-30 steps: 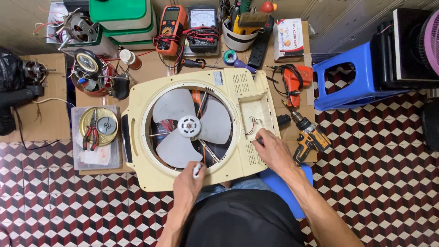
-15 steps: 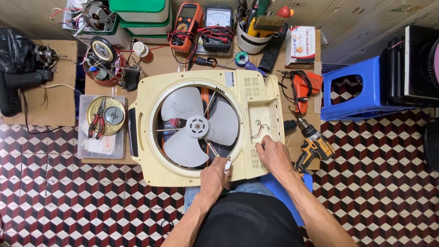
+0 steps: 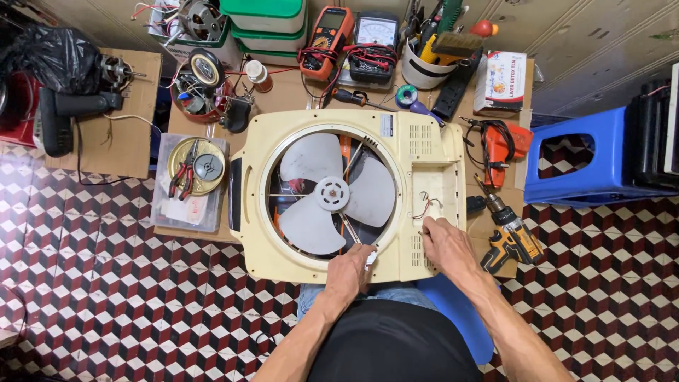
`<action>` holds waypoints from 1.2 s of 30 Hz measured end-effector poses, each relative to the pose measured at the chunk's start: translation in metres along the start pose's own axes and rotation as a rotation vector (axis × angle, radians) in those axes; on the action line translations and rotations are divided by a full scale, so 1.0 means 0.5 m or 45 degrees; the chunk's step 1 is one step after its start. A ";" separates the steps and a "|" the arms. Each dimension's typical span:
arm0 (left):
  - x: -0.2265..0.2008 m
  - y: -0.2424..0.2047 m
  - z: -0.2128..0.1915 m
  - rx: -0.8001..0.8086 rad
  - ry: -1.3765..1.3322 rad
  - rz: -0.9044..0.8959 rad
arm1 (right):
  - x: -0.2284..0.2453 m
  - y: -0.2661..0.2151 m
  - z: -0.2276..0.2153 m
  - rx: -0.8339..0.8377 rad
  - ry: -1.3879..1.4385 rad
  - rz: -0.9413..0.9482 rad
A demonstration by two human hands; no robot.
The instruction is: The person is repairing and reassembling a square ventilation fan on a workbench.
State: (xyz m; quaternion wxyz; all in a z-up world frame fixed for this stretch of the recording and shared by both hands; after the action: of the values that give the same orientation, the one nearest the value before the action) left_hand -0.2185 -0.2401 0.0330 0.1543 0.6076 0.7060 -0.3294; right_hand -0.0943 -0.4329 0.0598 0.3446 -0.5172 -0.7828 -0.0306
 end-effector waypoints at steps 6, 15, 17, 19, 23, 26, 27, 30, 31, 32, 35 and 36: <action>-0.009 -0.007 -0.009 -0.037 -0.034 0.041 | -0.007 -0.005 -0.006 -0.049 0.097 0.386; -0.002 -0.011 -0.011 -0.018 -0.041 0.083 | -0.015 -0.023 -0.010 -0.127 0.158 0.268; -0.003 -0.012 -0.010 -0.019 -0.036 0.081 | 0.000 -0.021 -0.019 -0.144 0.024 0.309; -0.003 -0.011 -0.009 -0.028 -0.029 0.077 | 0.011 -0.016 -0.030 -0.161 -0.111 0.343; 0.007 -0.015 -0.001 -0.041 -0.037 0.054 | 0.025 -0.012 -0.036 -0.133 -0.285 0.296; 0.014 -0.016 0.007 -0.046 -0.040 0.051 | 0.024 -0.014 -0.022 -0.132 -0.182 0.107; 0.016 -0.015 0.009 -0.043 -0.040 0.048 | 0.031 -0.017 -0.020 -0.171 -0.084 -0.067; 0.016 -0.013 0.009 -0.062 -0.028 0.066 | 0.021 -0.020 -0.012 -0.186 -0.083 -0.128; 0.013 -0.013 0.006 -0.058 -0.028 0.069 | 0.029 -0.021 -0.019 -0.188 -0.082 -0.124; 0.013 -0.013 0.004 -0.043 -0.045 0.024 | 0.035 -0.023 -0.026 -0.198 -0.032 -0.096; 0.013 -0.015 -0.001 -0.046 -0.062 -0.020 | 0.019 -0.016 -0.022 -0.195 0.027 0.096; 0.013 -0.016 -0.005 -0.068 -0.062 -0.020 | 0.001 -0.014 -0.015 -0.181 0.033 0.256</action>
State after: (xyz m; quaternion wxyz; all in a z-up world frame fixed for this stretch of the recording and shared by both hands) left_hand -0.2270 -0.2338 0.0332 0.1851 0.5896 0.7152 -0.3263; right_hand -0.0962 -0.4386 0.0681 0.3182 -0.6159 -0.7183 -0.0580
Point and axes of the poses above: each hand's wrist, its own y-axis towards the middle knuckle, its own z-axis out of the palm, x = y × z, the point moved 6 cm from there along y, towards the middle knuckle, and after that the axes turned 6 degrees about y, right-handed, at the moved point
